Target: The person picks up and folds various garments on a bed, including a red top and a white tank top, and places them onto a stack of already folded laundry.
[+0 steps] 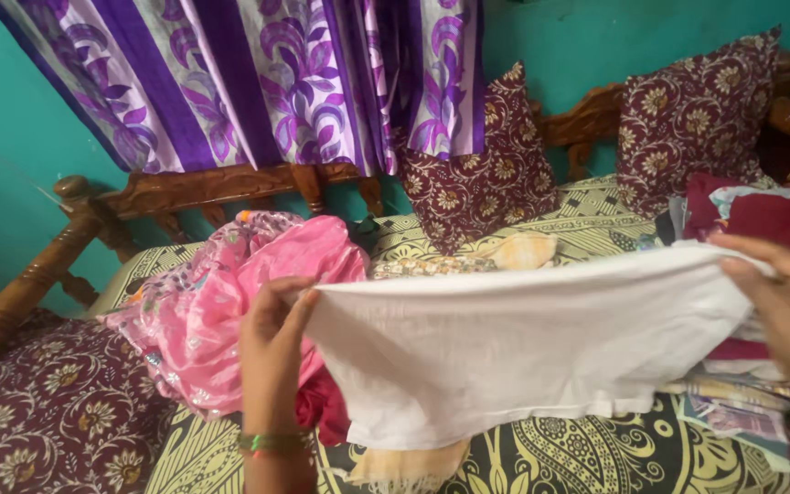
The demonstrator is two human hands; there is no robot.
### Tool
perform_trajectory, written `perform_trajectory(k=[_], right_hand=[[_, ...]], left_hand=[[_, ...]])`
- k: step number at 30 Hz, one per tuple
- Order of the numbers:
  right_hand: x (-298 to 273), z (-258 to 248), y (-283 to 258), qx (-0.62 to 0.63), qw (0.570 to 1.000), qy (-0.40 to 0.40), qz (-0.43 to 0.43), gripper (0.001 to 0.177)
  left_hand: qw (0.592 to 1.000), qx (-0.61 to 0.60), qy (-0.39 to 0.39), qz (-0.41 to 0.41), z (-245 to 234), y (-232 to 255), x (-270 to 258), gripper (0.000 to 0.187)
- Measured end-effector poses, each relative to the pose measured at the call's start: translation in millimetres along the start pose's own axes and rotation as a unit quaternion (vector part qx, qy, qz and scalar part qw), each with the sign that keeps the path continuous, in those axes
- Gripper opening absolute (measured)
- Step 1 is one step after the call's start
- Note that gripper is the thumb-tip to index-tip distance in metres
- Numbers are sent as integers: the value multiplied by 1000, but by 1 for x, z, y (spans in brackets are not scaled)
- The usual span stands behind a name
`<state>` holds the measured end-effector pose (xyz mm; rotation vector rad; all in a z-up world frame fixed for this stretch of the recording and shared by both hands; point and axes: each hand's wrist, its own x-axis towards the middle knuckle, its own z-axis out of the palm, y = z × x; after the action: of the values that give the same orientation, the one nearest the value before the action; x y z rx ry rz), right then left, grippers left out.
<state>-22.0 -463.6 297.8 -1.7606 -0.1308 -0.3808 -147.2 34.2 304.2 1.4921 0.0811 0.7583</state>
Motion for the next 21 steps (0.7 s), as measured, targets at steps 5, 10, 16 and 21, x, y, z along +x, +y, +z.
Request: perform_trajectory(k=[5, 10, 16, 21], right_hand=[[50, -34, 52, -33, 997, 0, 72, 37], [77, -43, 87, -51, 991, -32, 120, 38], [87, -38, 108, -65, 980, -82, 168, 40], [80, -33, 118, -76, 967, -117, 215, 42]], left_hand=[[998, 35, 32, 50, -23, 74, -43, 23], [929, 296, 119, 188, -23, 78, -47, 21], [991, 112, 27, -72, 8, 1, 15, 25], [935, 202, 40, 289, 11, 8, 16, 32]])
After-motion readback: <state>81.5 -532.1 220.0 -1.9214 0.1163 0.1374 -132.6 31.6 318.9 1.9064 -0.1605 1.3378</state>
